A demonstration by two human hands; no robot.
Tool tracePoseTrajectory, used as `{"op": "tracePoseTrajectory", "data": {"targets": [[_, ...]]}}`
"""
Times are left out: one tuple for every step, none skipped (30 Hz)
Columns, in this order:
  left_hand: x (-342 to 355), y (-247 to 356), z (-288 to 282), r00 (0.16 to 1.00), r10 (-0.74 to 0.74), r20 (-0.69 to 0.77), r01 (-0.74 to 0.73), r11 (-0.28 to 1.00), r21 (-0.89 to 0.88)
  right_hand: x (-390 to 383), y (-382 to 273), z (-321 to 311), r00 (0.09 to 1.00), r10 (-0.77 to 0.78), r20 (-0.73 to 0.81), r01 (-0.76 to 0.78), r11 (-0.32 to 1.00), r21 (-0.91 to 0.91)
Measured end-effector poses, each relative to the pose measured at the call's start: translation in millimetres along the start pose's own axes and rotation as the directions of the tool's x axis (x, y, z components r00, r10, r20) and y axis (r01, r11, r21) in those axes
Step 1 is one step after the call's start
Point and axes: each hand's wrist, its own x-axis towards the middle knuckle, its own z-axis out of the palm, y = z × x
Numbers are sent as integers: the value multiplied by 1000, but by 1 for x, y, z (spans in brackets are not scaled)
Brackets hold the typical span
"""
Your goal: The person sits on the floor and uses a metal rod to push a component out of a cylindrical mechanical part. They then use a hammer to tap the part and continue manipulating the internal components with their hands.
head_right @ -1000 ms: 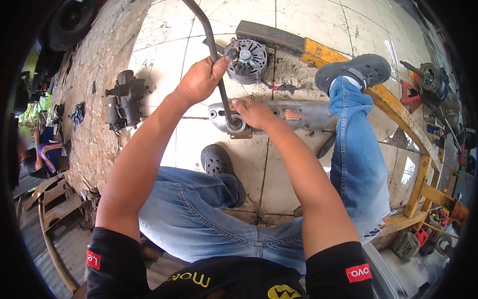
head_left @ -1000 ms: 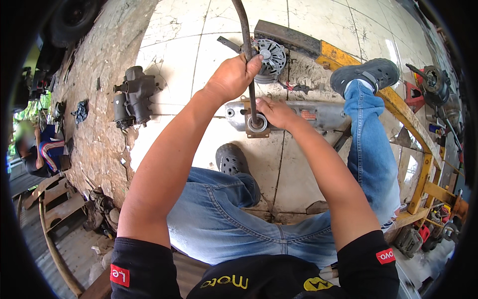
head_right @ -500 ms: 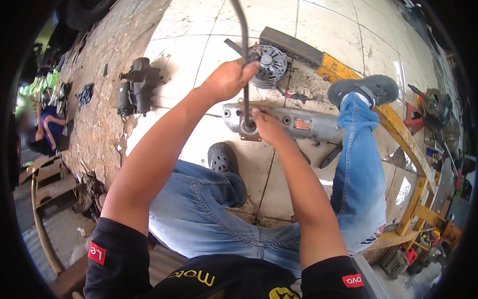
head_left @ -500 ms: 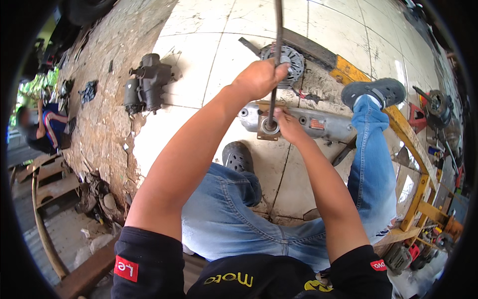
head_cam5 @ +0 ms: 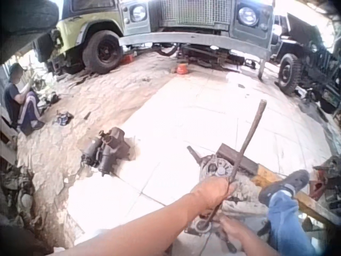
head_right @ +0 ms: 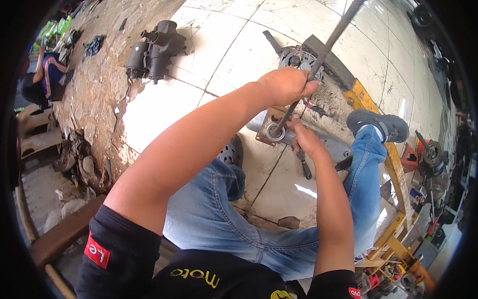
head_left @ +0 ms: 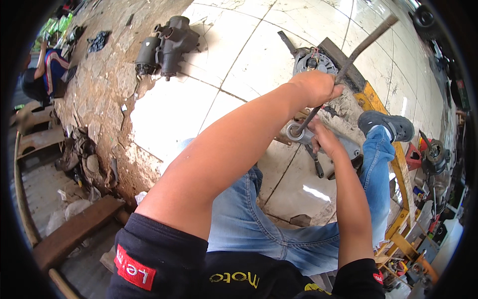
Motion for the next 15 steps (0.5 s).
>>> {"op": "tracePoseTrajectory", "data": {"targets": [[0,2,-3,1000,18,-2,-18,1000,25,3,8,4,1000,0,-21,1,999,46],[0,3,-1,1000,23,3,-23,1000,16,8,13,3,999,3,-38,-2,1000,27],[3,1,0,999,36,0,-36,999,11,12,12,4,999,5,-51,-4,1000,10],[3,-1,0,999,38,-1,-38,999,11,14,-1,15,999,7,-49,-10,998,-70],[3,-3,-1,999,36,4,-36,999,10,14,-11,20,999,9,-49,-16,989,-148],[2,-4,0,999,38,13,-38,999,4,12,-14,17,1000,5,1,-5,998,-62],[3,-5,0,999,40,23,-40,999,-1,11,-15,13,999,-3,49,2,1000,26],[4,-6,1,999,48,12,-48,999,-4,10,-15,10,995,-15,97,3,993,116],[4,-5,1,999,54,3,-54,999,-5,9,-9,8,995,-16,98,-7,975,220],[4,-4,2,998,60,-6,-60,998,-5,7,-2,7,995,-16,99,-17,946,322],[2,-5,3,998,61,-9,-62,998,-20,7,6,10,998,-17,61,-6,938,346],[3,-6,5,997,73,-7,-73,997,-37,5,13,11,1000,-8,19,1,930,369],[3,-6,4,996,87,-10,-87,995,-46,6,13,21,998,-13,-63,32,949,312],[5,-5,2,997,79,9,-79,996,-52,9,16,24,997,-16,-79,35,969,243],[3,-6,0,998,63,27,-62,996,-56,9,13,30,996,-21,-90,36,985,171]]}}
